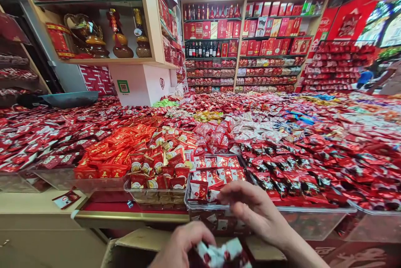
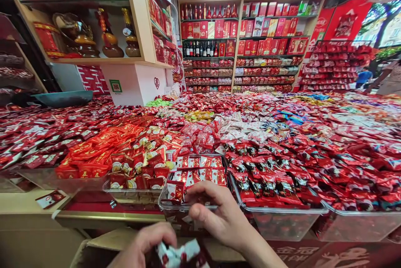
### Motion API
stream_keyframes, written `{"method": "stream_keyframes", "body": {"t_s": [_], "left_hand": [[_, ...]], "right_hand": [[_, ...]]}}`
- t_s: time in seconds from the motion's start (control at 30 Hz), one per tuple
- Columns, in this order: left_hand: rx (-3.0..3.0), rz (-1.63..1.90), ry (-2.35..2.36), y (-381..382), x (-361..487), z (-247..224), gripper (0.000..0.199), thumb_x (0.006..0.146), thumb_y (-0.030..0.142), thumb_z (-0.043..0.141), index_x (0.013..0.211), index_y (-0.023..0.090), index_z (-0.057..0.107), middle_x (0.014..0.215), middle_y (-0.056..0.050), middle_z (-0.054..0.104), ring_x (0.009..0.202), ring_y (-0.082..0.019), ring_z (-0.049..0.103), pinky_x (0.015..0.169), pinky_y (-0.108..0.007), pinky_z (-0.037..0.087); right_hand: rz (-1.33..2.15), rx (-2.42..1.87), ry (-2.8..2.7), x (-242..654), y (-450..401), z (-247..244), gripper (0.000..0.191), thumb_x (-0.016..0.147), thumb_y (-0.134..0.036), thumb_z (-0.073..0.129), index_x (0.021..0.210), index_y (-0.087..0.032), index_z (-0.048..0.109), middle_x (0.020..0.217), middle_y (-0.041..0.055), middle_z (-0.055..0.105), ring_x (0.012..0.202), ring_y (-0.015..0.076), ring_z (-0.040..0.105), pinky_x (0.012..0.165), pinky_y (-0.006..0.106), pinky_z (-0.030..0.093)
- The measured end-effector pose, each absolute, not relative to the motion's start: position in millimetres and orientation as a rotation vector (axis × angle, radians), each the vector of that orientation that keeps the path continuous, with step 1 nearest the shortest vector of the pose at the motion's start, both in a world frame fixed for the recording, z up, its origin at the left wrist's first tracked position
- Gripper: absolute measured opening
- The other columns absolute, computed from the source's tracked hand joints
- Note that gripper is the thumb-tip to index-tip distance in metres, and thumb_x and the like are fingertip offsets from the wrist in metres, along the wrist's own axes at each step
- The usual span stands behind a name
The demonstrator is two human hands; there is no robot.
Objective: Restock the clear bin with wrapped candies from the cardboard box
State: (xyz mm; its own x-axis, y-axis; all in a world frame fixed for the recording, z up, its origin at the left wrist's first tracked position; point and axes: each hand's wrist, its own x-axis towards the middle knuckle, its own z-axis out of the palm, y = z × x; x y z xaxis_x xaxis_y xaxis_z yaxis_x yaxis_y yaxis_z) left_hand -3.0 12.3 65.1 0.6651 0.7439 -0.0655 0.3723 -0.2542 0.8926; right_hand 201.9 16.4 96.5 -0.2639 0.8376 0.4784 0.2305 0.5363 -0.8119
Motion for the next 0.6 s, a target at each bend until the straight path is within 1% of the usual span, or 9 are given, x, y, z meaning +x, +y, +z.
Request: {"method": "stream_keyframes", "body": {"t_s": [0.07, 0.1, 0.13, 0.23, 0.3, 0.37, 0.43, 0.5, 0.6], "left_hand": [[1.675, 0.747, 0.941, 19, 6, 84, 0.022, 0.065, 0.026, 0.067, 0.081, 0.020, 0.054, 0.069, 0.004, 0.059, 0.061, -0.012, 0.055, 0.052, -0.018, 0.043], [1.602, 0.840, 0.913, 22, 12, 90, 0.021, 0.064, 0.024, 0.067, 0.077, 0.019, 0.052, 0.065, 0.004, 0.057, 0.058, -0.010, 0.053, 0.050, -0.017, 0.042], [1.534, 0.909, 0.872, 24, 17, 94, 0.021, 0.064, 0.023, 0.067, 0.076, 0.019, 0.051, 0.063, 0.005, 0.056, 0.056, -0.009, 0.052, 0.050, -0.017, 0.041], [1.373, 1.099, 0.792, 30, 25, 93, 0.026, 0.064, 0.020, 0.066, 0.086, 0.019, 0.051, 0.071, 0.002, 0.058, 0.063, -0.011, 0.055, 0.057, -0.019, 0.045], [1.326, 1.190, 0.801, 32, 23, 85, 0.026, 0.064, 0.019, 0.064, 0.087, 0.020, 0.052, 0.075, 0.001, 0.059, 0.064, -0.011, 0.055, 0.058, -0.020, 0.045], [1.364, 1.183, 0.797, 34, 18, 80, 0.017, 0.062, 0.016, 0.063, 0.076, 0.019, 0.052, 0.067, 0.003, 0.056, 0.059, -0.010, 0.050, 0.053, -0.018, 0.042], [1.420, 1.127, 0.779, 35, 15, 80, 0.012, 0.061, 0.018, 0.061, 0.066, 0.018, 0.050, 0.059, 0.004, 0.048, 0.053, -0.008, 0.043, 0.048, -0.017, 0.037], [1.466, 1.054, 0.791, 34, 14, 84, 0.016, 0.068, 0.026, 0.058, 0.060, 0.017, 0.046, 0.055, 0.005, 0.042, 0.051, -0.008, 0.037, 0.047, -0.017, 0.034], [1.569, 0.944, 0.904, 30, 18, 90, 0.026, 0.079, 0.038, 0.048, 0.063, 0.018, 0.045, 0.054, 0.006, 0.038, 0.050, -0.008, 0.035, 0.047, -0.018, 0.033]], "right_hand": [[0.942, -0.816, -1.785, 195, 10, 109, 0.036, 0.072, -0.045, 0.060, 0.100, -0.023, 0.057, 0.094, 0.0048, 0.062, 0.082, 0.0189, 0.058, 0.069, 0.027, 0.047], [0.973, -0.831, -1.775, 191, 9, 112, 0.036, 0.070, -0.043, 0.062, 0.100, -0.023, 0.057, 0.093, 0.0041, 0.062, 0.081, 0.0183, 0.058, 0.069, 0.027, 0.047], [0.988, -0.872, -1.735, 188, 10, 114, 0.033, 0.070, -0.040, 0.063, 0.097, -0.022, 0.058, 0.086, 0.0029, 0.063, 0.076, 0.0168, 0.058, 0.066, 0.026, 0.047], [1.088, -0.934, -1.429, 181, 19, 105, 0.022, 0.072, -0.036, 0.062, 0.086, -0.019, 0.059, 0.067, -0.0009, 0.061, 0.059, 0.0119, 0.056, 0.056, 0.022, 0.046], [1.190, -0.887, -1.184, 179, 25, 94, 0.024, 0.070, -0.037, 0.065, 0.084, -0.019, 0.058, 0.065, -0.0016, 0.061, 0.056, 0.0112, 0.056, 0.055, 0.022, 0.046], [1.251, -0.828, -0.980, 178, 28, 86, 0.025, 0.066, -0.035, 0.068, 0.083, -0.019, 0.059, 0.065, -0.0021, 0.062, 0.056, 0.0109, 0.056, 0.054, 0.022, 0.046], [1.299, -0.776, -0.841, 177, 27, 83, 0.025, 0.064, -0.033, 0.071, 0.081, -0.019, 0.059, 0.064, -0.0025, 0.062, 0.055, 0.0107, 0.056, 0.053, 0.022, 0.046], [1.336, -0.735, -0.771, 176, 24, 84, 0.024, 0.062, -0.030, 0.073, 0.079, -0.019, 0.060, 0.065, -0.0024, 0.064, 0.057, 0.0105, 0.057, 0.054, 0.022, 0.046], [1.368, -0.737, -0.793, 175, 20, 85, 0.024, 0.060, -0.027, 0.075, 0.079, -0.018, 0.063, 0.067, -0.0015, 0.065, 0.059, 0.0099, 0.058, 0.058, 0.021, 0.046]]}}
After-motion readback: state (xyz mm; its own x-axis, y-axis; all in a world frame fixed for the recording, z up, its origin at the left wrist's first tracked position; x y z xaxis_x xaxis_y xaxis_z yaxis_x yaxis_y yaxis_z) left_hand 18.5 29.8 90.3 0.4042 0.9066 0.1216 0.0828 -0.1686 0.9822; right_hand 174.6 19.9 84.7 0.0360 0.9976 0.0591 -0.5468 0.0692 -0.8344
